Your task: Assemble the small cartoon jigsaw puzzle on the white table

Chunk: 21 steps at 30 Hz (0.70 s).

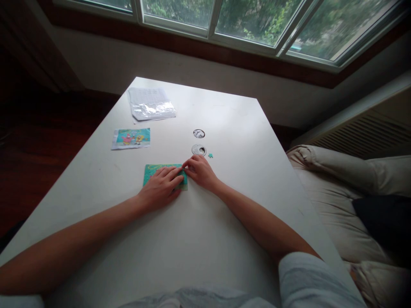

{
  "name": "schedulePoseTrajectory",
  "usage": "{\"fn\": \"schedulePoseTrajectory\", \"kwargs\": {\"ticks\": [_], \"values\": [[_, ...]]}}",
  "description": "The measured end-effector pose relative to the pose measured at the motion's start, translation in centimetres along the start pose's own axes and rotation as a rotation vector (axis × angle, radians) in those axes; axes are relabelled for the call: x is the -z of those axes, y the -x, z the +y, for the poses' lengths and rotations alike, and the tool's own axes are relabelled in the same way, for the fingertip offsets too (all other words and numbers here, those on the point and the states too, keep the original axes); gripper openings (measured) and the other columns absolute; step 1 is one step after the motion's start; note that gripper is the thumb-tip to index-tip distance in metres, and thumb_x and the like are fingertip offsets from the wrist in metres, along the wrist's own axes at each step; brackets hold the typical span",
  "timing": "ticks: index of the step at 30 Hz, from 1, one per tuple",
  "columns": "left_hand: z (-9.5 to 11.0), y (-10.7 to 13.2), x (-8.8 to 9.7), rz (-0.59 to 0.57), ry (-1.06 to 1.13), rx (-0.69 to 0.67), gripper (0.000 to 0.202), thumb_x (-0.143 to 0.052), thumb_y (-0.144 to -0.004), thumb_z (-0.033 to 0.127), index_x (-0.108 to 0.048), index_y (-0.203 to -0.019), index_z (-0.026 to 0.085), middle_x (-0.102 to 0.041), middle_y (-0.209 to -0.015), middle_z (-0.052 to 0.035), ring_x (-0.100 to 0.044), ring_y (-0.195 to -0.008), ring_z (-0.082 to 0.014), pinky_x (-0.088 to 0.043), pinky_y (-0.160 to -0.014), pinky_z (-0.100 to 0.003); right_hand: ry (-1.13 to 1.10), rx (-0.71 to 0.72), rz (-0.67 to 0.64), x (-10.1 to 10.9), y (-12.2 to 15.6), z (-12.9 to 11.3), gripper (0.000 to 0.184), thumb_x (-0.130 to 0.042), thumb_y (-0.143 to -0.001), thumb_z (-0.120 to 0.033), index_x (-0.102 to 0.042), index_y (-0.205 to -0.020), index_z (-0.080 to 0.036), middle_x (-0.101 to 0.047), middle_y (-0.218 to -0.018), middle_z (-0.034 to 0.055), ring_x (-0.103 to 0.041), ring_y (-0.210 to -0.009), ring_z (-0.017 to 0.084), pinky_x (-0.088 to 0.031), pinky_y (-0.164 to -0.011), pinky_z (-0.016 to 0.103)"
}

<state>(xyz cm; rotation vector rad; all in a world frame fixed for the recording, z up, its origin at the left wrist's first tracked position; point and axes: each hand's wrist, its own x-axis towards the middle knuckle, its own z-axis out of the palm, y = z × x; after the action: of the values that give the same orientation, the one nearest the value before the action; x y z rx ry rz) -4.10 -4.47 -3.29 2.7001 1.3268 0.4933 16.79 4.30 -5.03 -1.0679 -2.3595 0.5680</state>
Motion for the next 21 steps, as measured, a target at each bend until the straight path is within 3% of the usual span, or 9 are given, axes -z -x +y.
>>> {"fn": "schedulePoseTrajectory", "kwargs": {"ticks": [13, 19, 21], "values": [[-0.2, -0.1, -0.1, -0.041, -0.048, 0.015, 0.046, -0.052, -0.097, 0.036, -0.054, -0.14, 0.02, -0.054, -0.144, -0.013, -0.05, -0.131, -0.031, -0.039, -0.113, -0.05, 0.087, -0.027, -0.001, 0.4, -0.2, 0.6, 0.005, -0.066, -0.091, -0.024, -0.071, -0.09, -0.022, -0.063, -0.089, 0.0042, -0.051, -0.093, 0.021, -0.037, -0.088, 0.033], [-0.1, -0.2, 0.1, -0.055, -0.034, 0.017, 0.051, -0.056, -0.095, 0.04, -0.053, -0.142, 0.019, -0.057, -0.139, -0.0135, -0.05, -0.128, -0.032, -0.041, -0.112, -0.051, 0.248, -0.221, 0.193, 4.9, -0.5, 3.4, 0.011, -0.059, -0.094, -0.019, -0.07, -0.093, -0.019, -0.068, -0.093, 0.0086, -0.053, -0.093, 0.024, -0.035, -0.087, 0.037], [0.0, -0.2, 0.1, -0.053, -0.036, 0.021, 0.051, -0.056, -0.095, 0.04, -0.053, -0.142, 0.019, -0.058, -0.137, -0.0138, -0.051, -0.128, -0.032, -0.041, -0.111, -0.05, 0.294, -0.275, 0.179, 6.6, -0.5, 4.6, 0.011, -0.06, -0.094, -0.022, -0.071, -0.095, -0.019, -0.068, -0.093, 0.0093, -0.052, -0.093, 0.025, -0.036, -0.086, 0.038]]}}
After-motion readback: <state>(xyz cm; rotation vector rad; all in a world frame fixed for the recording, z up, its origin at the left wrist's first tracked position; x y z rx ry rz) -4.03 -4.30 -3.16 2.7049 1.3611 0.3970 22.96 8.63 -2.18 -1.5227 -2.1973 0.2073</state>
